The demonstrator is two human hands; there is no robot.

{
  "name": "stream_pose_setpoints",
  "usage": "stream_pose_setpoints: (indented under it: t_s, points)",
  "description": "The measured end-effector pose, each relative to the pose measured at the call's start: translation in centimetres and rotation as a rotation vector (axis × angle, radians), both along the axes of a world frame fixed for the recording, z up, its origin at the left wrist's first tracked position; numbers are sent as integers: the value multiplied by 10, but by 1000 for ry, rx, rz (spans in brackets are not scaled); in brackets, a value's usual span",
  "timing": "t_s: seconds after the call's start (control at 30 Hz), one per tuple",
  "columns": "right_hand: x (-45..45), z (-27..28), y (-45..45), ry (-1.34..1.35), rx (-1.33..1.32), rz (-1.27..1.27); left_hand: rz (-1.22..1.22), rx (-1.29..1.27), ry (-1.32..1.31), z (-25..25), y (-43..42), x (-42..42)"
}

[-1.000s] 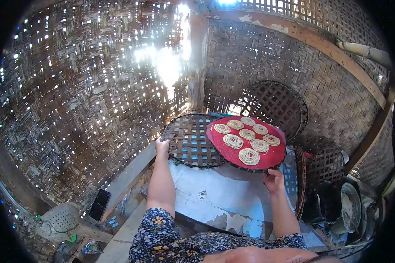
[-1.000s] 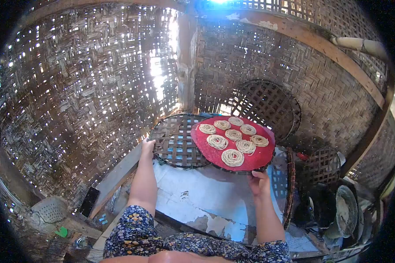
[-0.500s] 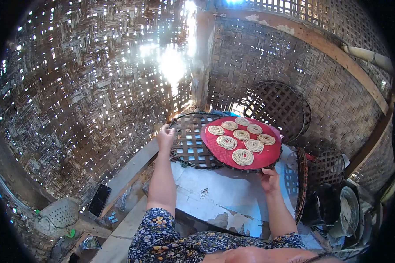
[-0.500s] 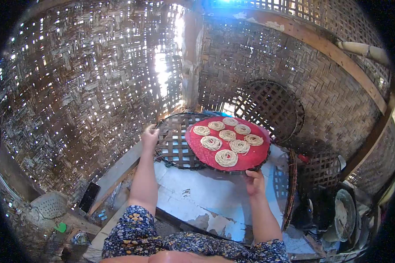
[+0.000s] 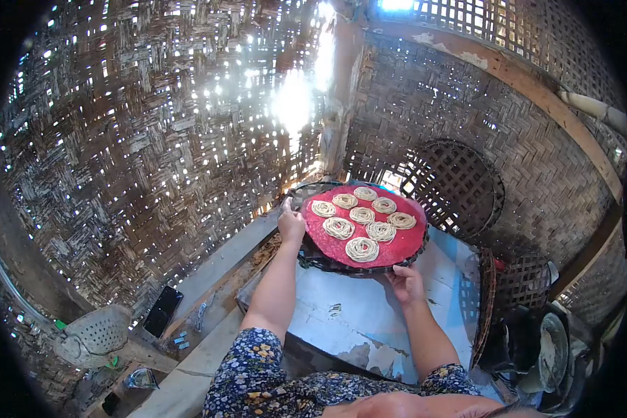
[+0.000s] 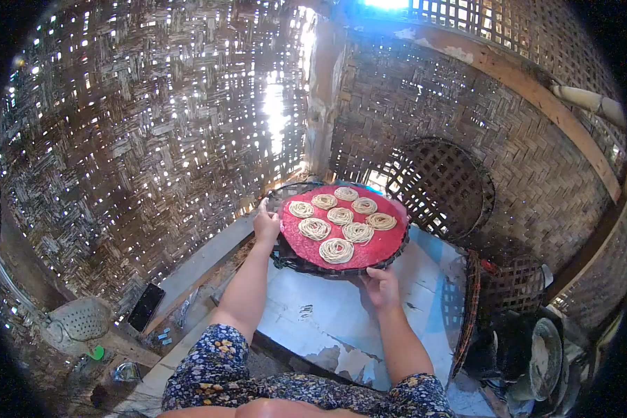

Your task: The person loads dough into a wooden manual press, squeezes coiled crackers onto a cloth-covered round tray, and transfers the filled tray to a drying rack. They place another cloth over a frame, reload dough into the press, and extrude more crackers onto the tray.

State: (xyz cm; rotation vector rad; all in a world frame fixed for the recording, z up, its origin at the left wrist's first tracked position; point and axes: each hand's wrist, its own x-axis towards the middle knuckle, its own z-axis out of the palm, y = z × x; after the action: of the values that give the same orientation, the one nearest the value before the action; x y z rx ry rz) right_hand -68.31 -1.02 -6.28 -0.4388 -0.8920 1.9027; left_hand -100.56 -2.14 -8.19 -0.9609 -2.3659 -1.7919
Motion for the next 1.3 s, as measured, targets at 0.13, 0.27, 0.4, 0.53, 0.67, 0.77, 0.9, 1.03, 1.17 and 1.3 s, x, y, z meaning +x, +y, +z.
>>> stream_pose_setpoints:
  t_s: [0.13, 0.27, 0.4, 0.53, 0.67, 0.77, 0.9, 1.03, 1.17, 1.3]
  points:
    - [-1, 0, -6, -6, -69, -24, 116, 52, 120, -7, 7, -12]
    - [8, -10, 4, 31, -107, -29, 179, 146, 50, -17, 6, -27]
    - [15, -10, 11, 28, -36, -87, 145, 149, -49, -6, -3, -25]
    - [19, 0, 10, 19, -32, -102, 190, 153, -80, -9, -1, -28]
    - [34, -3, 23, -3, -1, -131, 238, 161, -82, -12, -2, -31]
    - [50, 1, 29, -23, 4, -180, 242, 147, -77, -14, -1, -33]
    - [71, 22, 23, -57, 64, -226, 268, 126, 20, -14, -2, -33]
    - [101, 48, 15, -163, 162, -308, 276, 139, -10, -7, -5, -27]
    - [129, 68, 9, -179, 250, -479, 281, 134, -10, -5, -6, -26]
    - [172, 95, -13, -295, 318, -621, 273, 116, -40, -7, -5, -29]
